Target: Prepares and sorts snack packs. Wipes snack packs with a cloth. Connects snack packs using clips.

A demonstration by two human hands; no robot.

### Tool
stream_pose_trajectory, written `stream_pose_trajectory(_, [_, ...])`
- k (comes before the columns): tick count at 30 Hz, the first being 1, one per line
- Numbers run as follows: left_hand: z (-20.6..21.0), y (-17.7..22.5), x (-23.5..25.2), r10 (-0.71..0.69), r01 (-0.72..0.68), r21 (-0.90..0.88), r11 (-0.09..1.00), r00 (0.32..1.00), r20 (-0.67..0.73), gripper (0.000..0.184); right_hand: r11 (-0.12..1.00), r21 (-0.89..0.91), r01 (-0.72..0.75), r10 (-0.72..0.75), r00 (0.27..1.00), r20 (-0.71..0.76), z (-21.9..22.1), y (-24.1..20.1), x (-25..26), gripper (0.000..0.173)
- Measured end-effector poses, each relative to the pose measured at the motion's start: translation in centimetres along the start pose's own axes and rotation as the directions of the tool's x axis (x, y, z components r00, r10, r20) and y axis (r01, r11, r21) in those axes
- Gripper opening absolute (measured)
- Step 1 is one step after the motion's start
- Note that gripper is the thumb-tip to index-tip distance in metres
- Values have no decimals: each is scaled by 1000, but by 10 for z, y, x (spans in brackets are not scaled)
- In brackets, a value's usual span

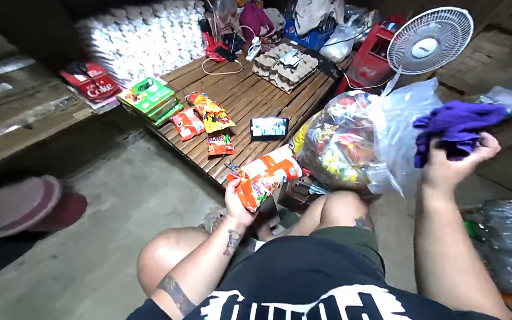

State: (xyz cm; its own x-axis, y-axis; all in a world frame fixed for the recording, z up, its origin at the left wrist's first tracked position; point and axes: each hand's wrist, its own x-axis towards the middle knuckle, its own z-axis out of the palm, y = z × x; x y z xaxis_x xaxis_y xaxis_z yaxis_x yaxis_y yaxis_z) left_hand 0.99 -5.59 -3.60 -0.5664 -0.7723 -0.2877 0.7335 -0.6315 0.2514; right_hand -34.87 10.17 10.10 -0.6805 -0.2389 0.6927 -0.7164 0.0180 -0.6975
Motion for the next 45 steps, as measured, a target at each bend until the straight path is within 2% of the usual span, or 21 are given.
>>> stream_pose_trajectory(2, [-4, 3, 0, -19, 20, -33, 999, 998, 55, 49, 996, -64, -62, 58, 996, -72, 10, 20, 0, 83])
stream_pose_trajectory(4, [-7, 6, 0, -24, 27, -44, 999, 997, 79, 47, 933, -281, -224, 253, 965, 72, 19, 31, -8, 79])
stream_pose_trajectory(7, [-10, 8, 3, -32, 38, -61, 997, 995, 97, 44, 711, -656, -254, 583, 735, 347, 28, 56, -8, 64])
stream_pose_trajectory(9, [-12, 8, 4, -28, 34, -65, 997, 996, 89, 42, 651, -732, -203, 644, 657, 391, 30, 60, -5, 58])
stream_pose_trajectory(12, [-9, 8, 4, -28, 32, -77, 997, 998, 55, 37, 702, -674, -230, 592, 715, 372, 22, 43, 1, 57])
stream_pose_trajectory(14, [-9, 8, 5, -25, 32, -100, 994, 997, 66, 39, 794, -560, -236, 482, 805, 345, 12, 20, 5, 67])
stream_pose_trajectory(17, [-9, 6, 4, -34, 38, -84, 996, 998, 57, 42, 952, -301, -56, 155, 935, 319, 1, -10, 2, 72])
stream_pose_trajectory(19, [-9, 4, 4, -47, 53, -52, 997, 994, 101, 45, 994, -60, 90, -65, 940, 335, 12, -32, -14, 65])
stream_pose_trajectory(21, [-7, 2, 2, -52, 51, 15, 999, 988, 144, 50, 989, 102, 111, -148, 849, 507, 29, -55, -46, 53])
stream_pose_trajectory(22, [-7, -1, 0, -37, 25, 79, 997, 987, 155, 50, 993, 114, 26, -94, 761, 642, 38, -64, -66, 51])
stream_pose_trajectory(24, [-11, -9, -3, 36, -109, 288, 951, 968, 247, 52, 968, 23, -249, 98, 461, 882, 56, -73, -105, 72])
stream_pose_trajectory(25, [-15, -14, -4, 75, -221, 434, 874, 942, 328, 58, 918, -38, -394, 155, 271, 950, 64, -74, -122, 88])
stream_pose_trajectory(26, [-20, -18, -5, 59, -371, 586, 721, 875, 481, 82, 823, -84, -562, 180, 118, 977, 72, -75, -139, 102])
stream_pose_trajectory(27, [-23, -20, -6, -13, -527, 687, 500, 789, 615, 98, 688, -115, -716, 185, 20, 983, 78, -76, -154, 109])
stream_pose_trajectory(29, [-20, -23, -13, -193, -696, 706, 132, 680, 707, 109, 388, -113, -915, 204, -34, 978, 88, -81, -175, 98])
stream_pose_trajectory(31, [-19, -21, -15, -300, -732, 681, 27, 644, 704, 103, 218, -101, -971, 271, -39, 962, 95, -77, -182, 69])
stream_pose_trajectory(33, [-21, -20, -9, -234, -738, 665, 115, 631, 740, 85, 162, -119, -980, 340, -58, 939, 96, -67, -178, 53])
stream_pose_trajectory(36, [-21, -22, -1, 73, -728, 592, 345, 650, 757, 66, 126, -110, -986, 323, -64, 944, 92, -54, -166, 60])
stream_pose_trajectory(39, [-17, -15, 2, 236, -590, 659, 465, 801, 550, 60, 112, -98, -989, 291, -61, 955, 92, -50, -159, 55])
stream_pose_trajectory(42, [-14, -9, 7, 68, -225, 699, 678, 967, 245, 69, 124, -140, -982, 230, -109, 967, 97, -45, -158, 55])
stream_pose_trajectory(45, [-12, -8, 9, -102, 1, 652, 758, 988, 118, 56, 162, -232, -959, 190, -200, 961, 106, -46, -163, 48])
